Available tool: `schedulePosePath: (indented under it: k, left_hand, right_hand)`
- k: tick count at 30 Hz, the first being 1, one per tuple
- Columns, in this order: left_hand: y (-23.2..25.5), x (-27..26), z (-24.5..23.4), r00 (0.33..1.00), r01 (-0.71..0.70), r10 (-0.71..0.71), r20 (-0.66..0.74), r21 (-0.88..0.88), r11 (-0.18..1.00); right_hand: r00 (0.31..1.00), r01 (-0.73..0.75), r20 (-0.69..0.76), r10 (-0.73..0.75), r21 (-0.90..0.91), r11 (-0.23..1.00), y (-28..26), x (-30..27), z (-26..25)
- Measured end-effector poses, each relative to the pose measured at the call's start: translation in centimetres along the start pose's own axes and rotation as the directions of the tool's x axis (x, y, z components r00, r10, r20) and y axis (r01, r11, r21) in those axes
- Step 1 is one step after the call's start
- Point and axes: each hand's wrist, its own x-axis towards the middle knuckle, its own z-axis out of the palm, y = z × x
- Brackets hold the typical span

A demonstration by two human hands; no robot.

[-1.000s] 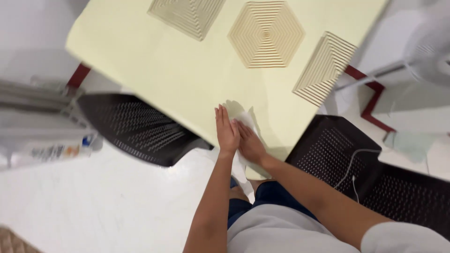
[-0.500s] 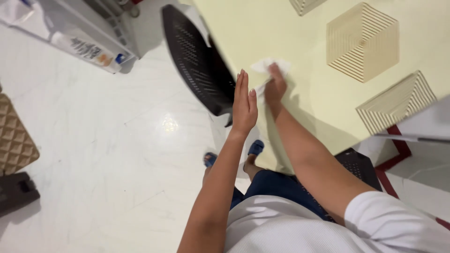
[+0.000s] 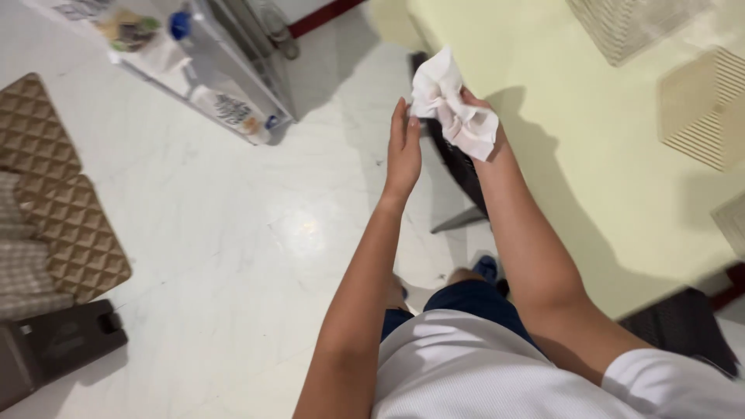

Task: Cleaning a dining table and chair using wet wipes.

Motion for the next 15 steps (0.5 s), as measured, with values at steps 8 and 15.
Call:
schedulePosePath:
  k: [8,15]
  left_hand:
    - [-3.7,12.9,-10.3,0.997,-0.029,0.020,-0.080,-0.118,0.993]
    - [-0.1,28.1,-13.9,0.999,0.022,-0.034,-0.039,-0.268,0.963]
  right_hand:
    - [0.935,0.063,-0.291,-0.203,-0.426,0.903,8.0,14.7,-2.9]
    - [0.904,0.209,-0.293,-0.311,-0.331,0.920,4.5,29.9,-5.2]
